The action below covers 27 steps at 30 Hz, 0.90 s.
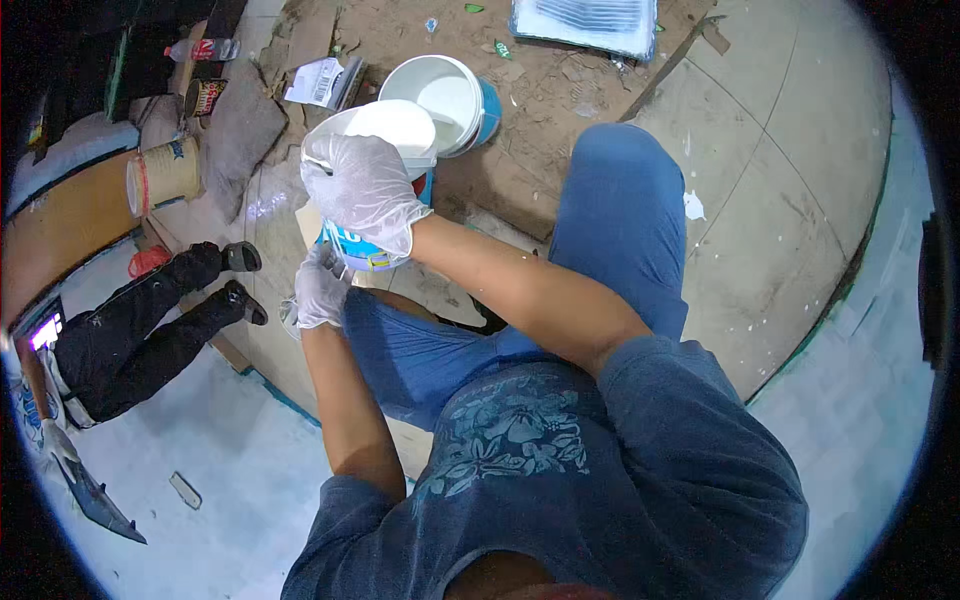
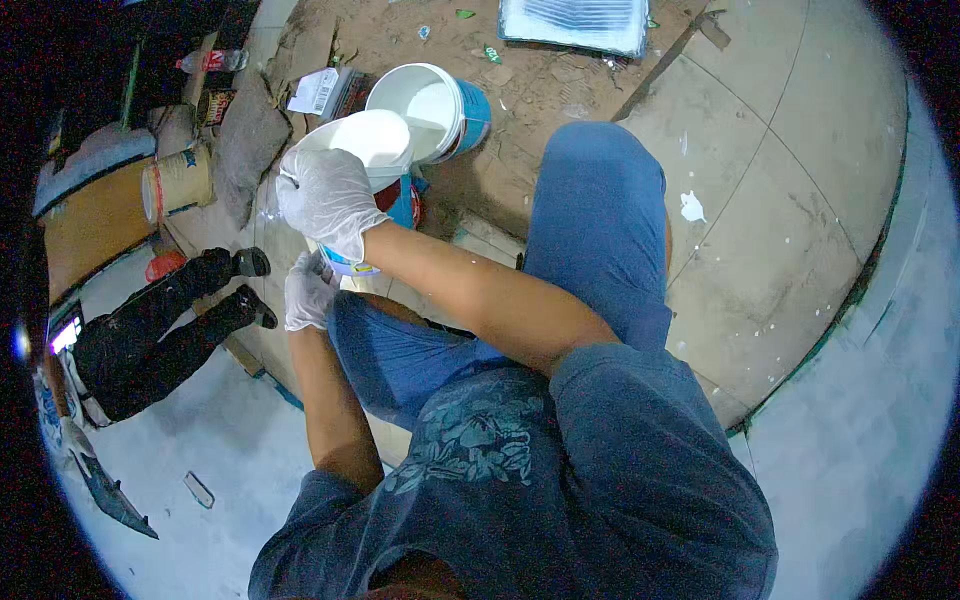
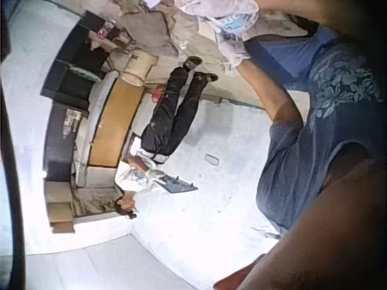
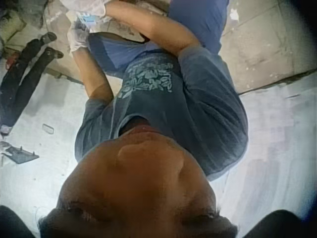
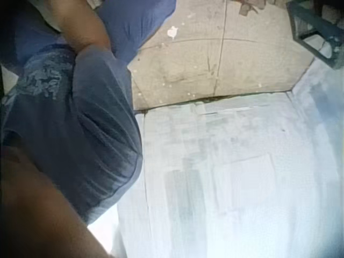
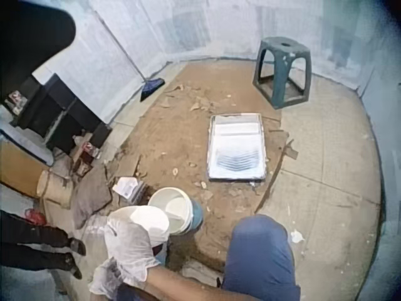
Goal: Prepare and mix white paint in a bucket and paint tray.
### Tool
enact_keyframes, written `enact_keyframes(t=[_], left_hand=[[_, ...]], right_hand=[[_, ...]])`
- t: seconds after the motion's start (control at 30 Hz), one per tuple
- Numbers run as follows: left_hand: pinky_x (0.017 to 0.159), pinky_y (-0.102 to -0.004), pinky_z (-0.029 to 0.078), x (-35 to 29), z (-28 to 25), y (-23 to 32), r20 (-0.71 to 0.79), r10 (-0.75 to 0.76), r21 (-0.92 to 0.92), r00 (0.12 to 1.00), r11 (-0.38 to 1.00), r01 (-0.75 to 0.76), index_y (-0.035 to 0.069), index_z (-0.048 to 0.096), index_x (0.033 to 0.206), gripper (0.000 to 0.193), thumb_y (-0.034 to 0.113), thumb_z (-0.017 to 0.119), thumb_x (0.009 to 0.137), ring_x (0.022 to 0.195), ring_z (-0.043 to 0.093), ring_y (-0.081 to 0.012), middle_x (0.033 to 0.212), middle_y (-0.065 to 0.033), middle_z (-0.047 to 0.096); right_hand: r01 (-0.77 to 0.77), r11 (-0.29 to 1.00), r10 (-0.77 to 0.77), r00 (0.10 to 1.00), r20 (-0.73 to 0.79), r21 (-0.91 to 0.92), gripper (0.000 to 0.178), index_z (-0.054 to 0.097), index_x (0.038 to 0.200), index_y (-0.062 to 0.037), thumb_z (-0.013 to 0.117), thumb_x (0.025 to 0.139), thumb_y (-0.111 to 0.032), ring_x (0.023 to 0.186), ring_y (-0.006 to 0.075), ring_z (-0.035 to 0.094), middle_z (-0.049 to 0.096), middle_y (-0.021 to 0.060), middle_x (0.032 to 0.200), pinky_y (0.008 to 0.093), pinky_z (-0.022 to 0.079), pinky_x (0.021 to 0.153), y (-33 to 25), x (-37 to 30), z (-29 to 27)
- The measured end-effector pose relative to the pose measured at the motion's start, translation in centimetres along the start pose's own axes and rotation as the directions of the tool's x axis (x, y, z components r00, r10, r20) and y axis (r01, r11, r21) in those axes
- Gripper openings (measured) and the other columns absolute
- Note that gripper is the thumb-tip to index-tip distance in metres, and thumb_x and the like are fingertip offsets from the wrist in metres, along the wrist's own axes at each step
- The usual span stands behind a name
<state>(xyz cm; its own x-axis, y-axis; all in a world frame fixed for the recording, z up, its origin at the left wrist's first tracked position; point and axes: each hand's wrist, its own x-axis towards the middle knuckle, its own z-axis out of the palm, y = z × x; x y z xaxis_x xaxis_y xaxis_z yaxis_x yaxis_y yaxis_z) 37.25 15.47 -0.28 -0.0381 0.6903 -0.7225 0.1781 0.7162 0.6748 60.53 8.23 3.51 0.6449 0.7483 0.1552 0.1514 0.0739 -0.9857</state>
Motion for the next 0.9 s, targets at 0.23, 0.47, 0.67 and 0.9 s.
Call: enact_keyframes(t=[0.23,0.47,0.67,0.9], left_hand=[[0.077,-0.0341,0.046,1.6,-2.3,-0.5,0.059,0.054,0.16,0.997,0.985,-0.063,0.001,0.056,0.105,0.032,0.029,0.046,0.094,0.086,0.057,-0.0173,0.092,-0.0064,0.061],[0.082,-0.0325,0.046,0.1,-0.9,0.2,0.056,0.009,0.008,0.998,1.0,-0.01,-0.002,0.053,0.112,0.039,0.032,0.042,0.096,0.091,0.056,-0.0184,0.103,-0.0081,0.058],[0.078,-0.0343,0.045,-0.7,0.0,0.3,-0.018,0.019,0.001,1.0,1.0,-0.019,0.001,0.052,0.11,0.038,0.034,0.043,0.096,0.088,0.053,-0.0185,0.098,-0.0056,0.055],[0.077,-0.0341,0.045,-0.9,-0.1,0.5,-0.002,0.023,0.004,1.0,1.0,-0.023,0.003,0.053,0.104,0.033,0.034,0.046,0.095,0.082,0.052,-0.0187,0.092,-0.0046,0.053]], right_hand=[[-0.007,0.999,0.008,1.0,-0.007,0.05,0.016,0.063,0.077,-0.0069,0.056,0.08,-0.021,0.064,0.0381,0.06,0.06,0.0184,0.069,0.0457,0.046,0.058,0.2,0.1,0.4],[-0.014,0.999,0.015,1.0,-0.013,0.042,0.016,0.062,0.075,-0.0065,0.056,0.081,-0.02,0.065,0.038,0.06,0.06,0.018,0.069,0.0455,0.046,0.059,0.1,0.2,0.2],[-0.025,0.999,0.026,0.999,-0.04,0.038,0.017,0.062,0.074,-0.0064,0.055,0.081,-0.02,0.065,0.0388,0.059,0.06,0.0181,0.068,0.0454,0.046,0.06,0.2,0.4,0.4],[-0.003,0.999,0.004,1.0,-0.029,0.033,0.017,0.062,0.074,-0.0056,0.055,0.08,-0.02,0.066,0.0382,0.059,0.061,0.0173,0.071,0.0456,0.046,0.061,0.4,0.5,0.4]])
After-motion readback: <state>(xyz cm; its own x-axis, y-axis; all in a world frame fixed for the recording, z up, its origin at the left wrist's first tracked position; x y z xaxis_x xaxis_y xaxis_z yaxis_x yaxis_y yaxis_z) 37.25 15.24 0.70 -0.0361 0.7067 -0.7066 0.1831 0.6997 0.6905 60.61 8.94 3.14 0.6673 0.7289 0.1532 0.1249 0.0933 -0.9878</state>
